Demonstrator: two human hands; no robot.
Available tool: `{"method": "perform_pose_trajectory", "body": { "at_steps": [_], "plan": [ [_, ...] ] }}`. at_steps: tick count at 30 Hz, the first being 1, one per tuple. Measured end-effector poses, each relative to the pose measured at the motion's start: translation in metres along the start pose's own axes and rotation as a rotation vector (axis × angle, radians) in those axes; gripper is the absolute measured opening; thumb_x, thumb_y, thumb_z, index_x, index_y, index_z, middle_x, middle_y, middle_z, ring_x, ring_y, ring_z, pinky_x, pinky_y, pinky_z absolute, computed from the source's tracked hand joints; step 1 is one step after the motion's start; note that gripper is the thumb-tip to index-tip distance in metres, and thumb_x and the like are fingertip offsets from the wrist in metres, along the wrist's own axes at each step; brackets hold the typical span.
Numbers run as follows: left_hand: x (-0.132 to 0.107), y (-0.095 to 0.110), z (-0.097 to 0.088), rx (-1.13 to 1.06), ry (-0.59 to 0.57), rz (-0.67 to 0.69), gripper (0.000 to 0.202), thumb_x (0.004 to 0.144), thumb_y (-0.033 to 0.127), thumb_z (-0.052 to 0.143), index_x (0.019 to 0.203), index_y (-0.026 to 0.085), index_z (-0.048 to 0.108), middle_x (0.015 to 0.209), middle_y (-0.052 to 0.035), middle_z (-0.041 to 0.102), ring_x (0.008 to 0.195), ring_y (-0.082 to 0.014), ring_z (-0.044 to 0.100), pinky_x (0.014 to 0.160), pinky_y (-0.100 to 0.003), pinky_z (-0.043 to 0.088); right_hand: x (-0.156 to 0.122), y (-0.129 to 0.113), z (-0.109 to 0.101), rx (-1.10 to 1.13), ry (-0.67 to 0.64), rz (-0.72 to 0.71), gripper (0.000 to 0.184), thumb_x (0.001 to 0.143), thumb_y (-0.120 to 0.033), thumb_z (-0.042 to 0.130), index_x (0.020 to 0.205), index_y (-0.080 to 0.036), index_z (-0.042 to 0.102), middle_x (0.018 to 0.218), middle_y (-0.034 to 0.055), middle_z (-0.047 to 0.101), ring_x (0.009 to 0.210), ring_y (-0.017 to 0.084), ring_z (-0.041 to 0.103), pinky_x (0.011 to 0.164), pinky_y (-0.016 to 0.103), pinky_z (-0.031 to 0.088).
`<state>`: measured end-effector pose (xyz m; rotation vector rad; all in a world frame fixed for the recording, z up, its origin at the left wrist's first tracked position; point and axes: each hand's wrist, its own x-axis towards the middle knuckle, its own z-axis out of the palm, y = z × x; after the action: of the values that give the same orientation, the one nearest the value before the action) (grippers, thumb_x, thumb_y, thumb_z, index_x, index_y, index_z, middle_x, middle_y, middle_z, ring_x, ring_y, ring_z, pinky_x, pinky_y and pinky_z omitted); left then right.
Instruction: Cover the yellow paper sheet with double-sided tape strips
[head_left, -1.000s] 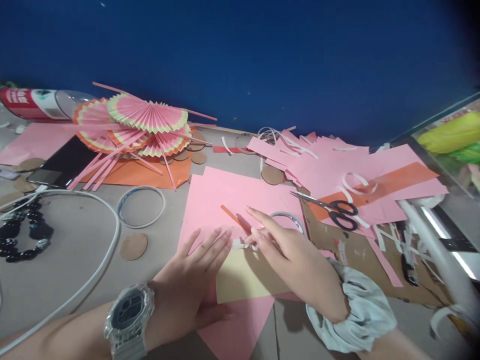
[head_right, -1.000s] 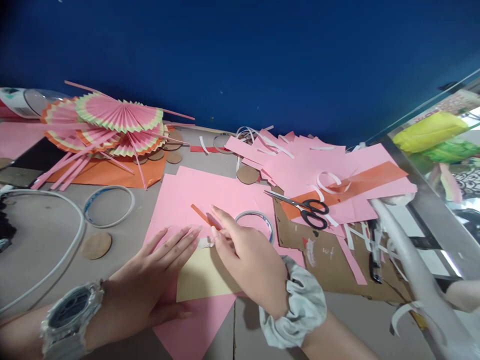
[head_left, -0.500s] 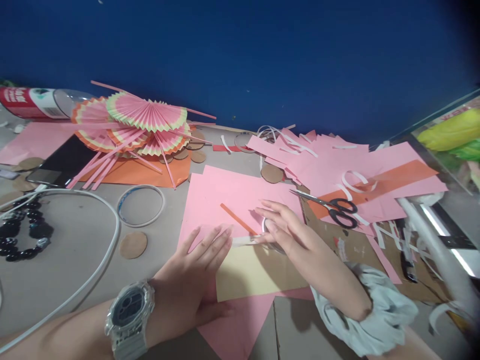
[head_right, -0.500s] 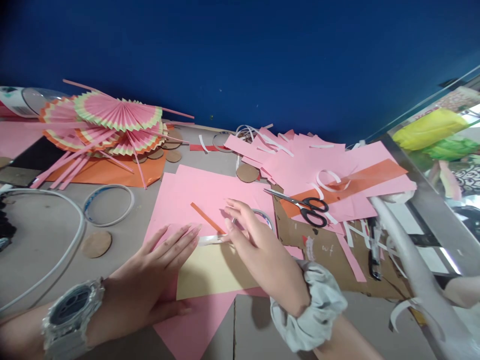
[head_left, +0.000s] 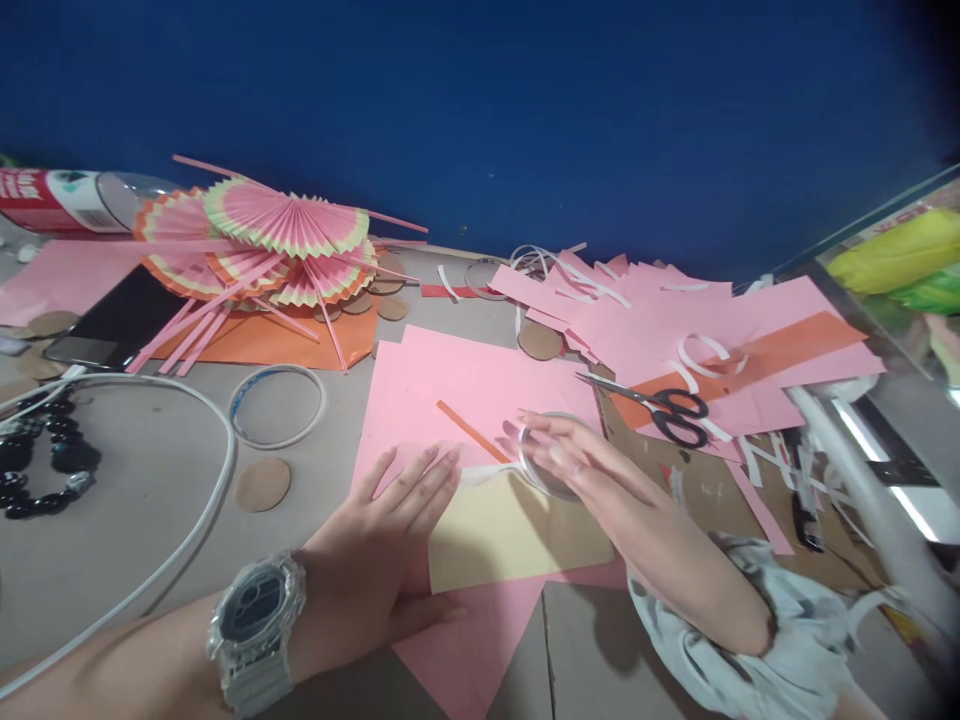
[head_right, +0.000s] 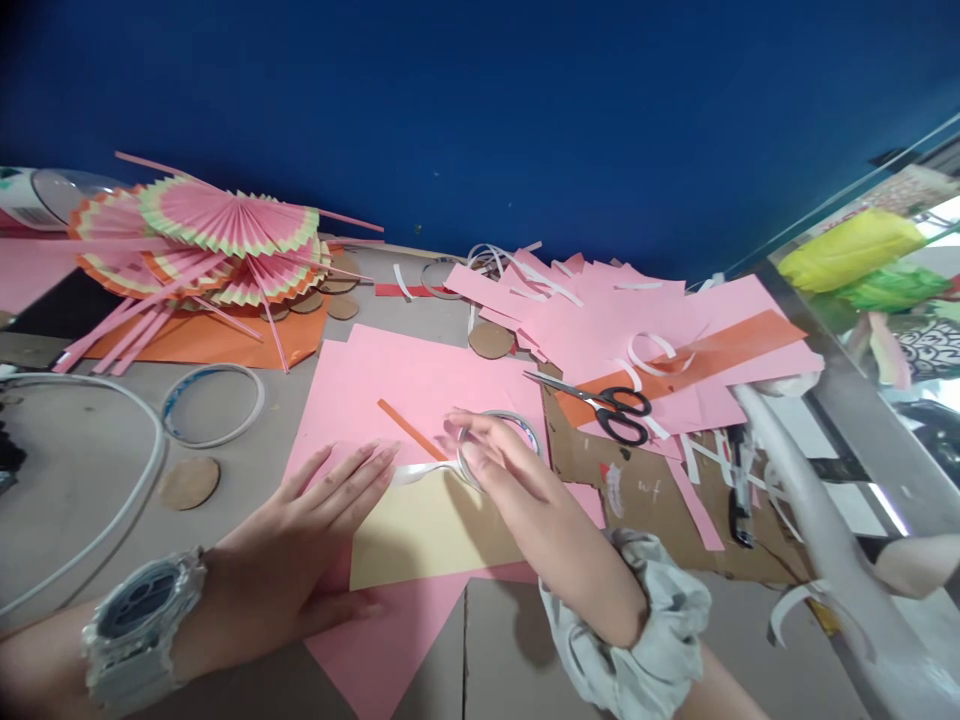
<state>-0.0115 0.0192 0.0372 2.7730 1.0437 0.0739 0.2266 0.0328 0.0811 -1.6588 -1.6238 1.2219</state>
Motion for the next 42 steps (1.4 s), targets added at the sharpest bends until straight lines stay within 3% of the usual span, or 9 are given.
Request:
{"method": "perform_pose_trajectory", "body": {
  "at_steps": [4, 7, 12, 20, 27, 36, 42],
  "plan": [
    [0.0, 0.0, 0.0, 0.0, 0.008, 0.004, 0.085, 0.083, 0.068, 0.03, 0.142, 0.007, 0.024, 0.151, -0.0121, 0.017, 0.138, -0.0282, 0.018, 0.111, -0.044, 0.008, -0.006, 0.013, 0.003, -0.363, 0.176, -0.132, 0.023, 0.088, -0.039, 0.047, 0.106, -0.026, 0.05, 0.114, 0.0059, 0.057, 0.106, 0.021, 0.055, 0.082, 0.036, 0.048],
    [0.0, 0.001, 0.0, -0.002, 0.025, 0.004, 0.086, 0.083, 0.068, 0.032, 0.143, 0.007, 0.023, 0.15, -0.0118, 0.02, 0.137, -0.0284, 0.02, 0.111, -0.044, 0.011, -0.011, 0.025, 0.006, -0.741, 0.148, -0.218, 0.019, 0.082, -0.039, 0.055, 0.092, -0.023, 0.051, 0.097, 0.0051, 0.058, 0.094, 0.024, 0.053, 0.079, 0.041, 0.041],
    [-0.002, -0.001, -0.001, 0.006, 0.004, -0.002, 0.089, 0.081, 0.07, 0.034, 0.143, 0.008, 0.023, 0.151, -0.0117, 0.019, 0.137, -0.029, 0.019, 0.111, -0.045, 0.008, -0.018, 0.035, 0.006, -0.951, 0.145, -0.294, 0.01, 0.089, -0.029, 0.046, 0.084, -0.021, 0.05, 0.088, 0.0033, 0.058, 0.085, 0.021, 0.052, 0.075, 0.038, 0.034],
    [-0.011, -0.005, -0.008, 0.066, -0.015, 0.012, 0.089, 0.079, 0.072, 0.035, 0.142, 0.009, 0.026, 0.15, -0.0113, 0.021, 0.137, -0.0286, 0.021, 0.111, -0.043, 0.005, -0.021, 0.035, -0.009, -1.029, 0.11, -0.463, 0.015, 0.09, -0.029, 0.044, 0.081, -0.021, 0.053, 0.078, 0.0002, 0.06, 0.078, 0.018, 0.053, 0.081, 0.038, 0.03],
    [-0.024, -0.015, -0.007, 0.108, 0.049, -0.013, 0.088, 0.078, 0.065, 0.047, 0.143, 0.01, 0.025, 0.147, -0.0114, 0.03, 0.134, -0.0292, 0.028, 0.112, -0.043, 0.009, -0.023, 0.043, -0.018, -1.06, 0.114, -0.519, 0.023, 0.091, -0.032, 0.042, 0.08, -0.02, 0.057, 0.079, 0.0021, 0.061, 0.078, 0.018, 0.054, 0.081, 0.038, 0.031],
    [-0.034, -0.007, -0.006, 0.148, 0.053, -0.075, 0.085, 0.079, 0.058, 0.049, 0.142, 0.005, 0.026, 0.148, -0.012, 0.026, 0.136, -0.0293, 0.023, 0.113, -0.041, 0.007, -0.022, 0.048, -0.022, -1.08, 0.15, -0.529, 0.016, 0.088, -0.033, 0.05, 0.079, -0.021, 0.056, 0.08, 0.0016, 0.062, 0.078, 0.02, 0.054, 0.082, 0.039, 0.033],
    [-0.03, -0.006, -0.003, 0.097, 0.064, -0.061, 0.091, 0.078, 0.068, 0.043, 0.139, 0.002, 0.028, 0.147, -0.0184, 0.025, 0.135, -0.0327, 0.024, 0.112, -0.044, 0.008, -0.023, 0.036, -0.006, -0.899, 0.174, -0.479, 0.03, 0.085, -0.04, 0.053, 0.106, -0.018, 0.05, 0.103, 0.0081, 0.059, 0.097, 0.024, 0.052, 0.086, 0.04, 0.033]
  ]
}}
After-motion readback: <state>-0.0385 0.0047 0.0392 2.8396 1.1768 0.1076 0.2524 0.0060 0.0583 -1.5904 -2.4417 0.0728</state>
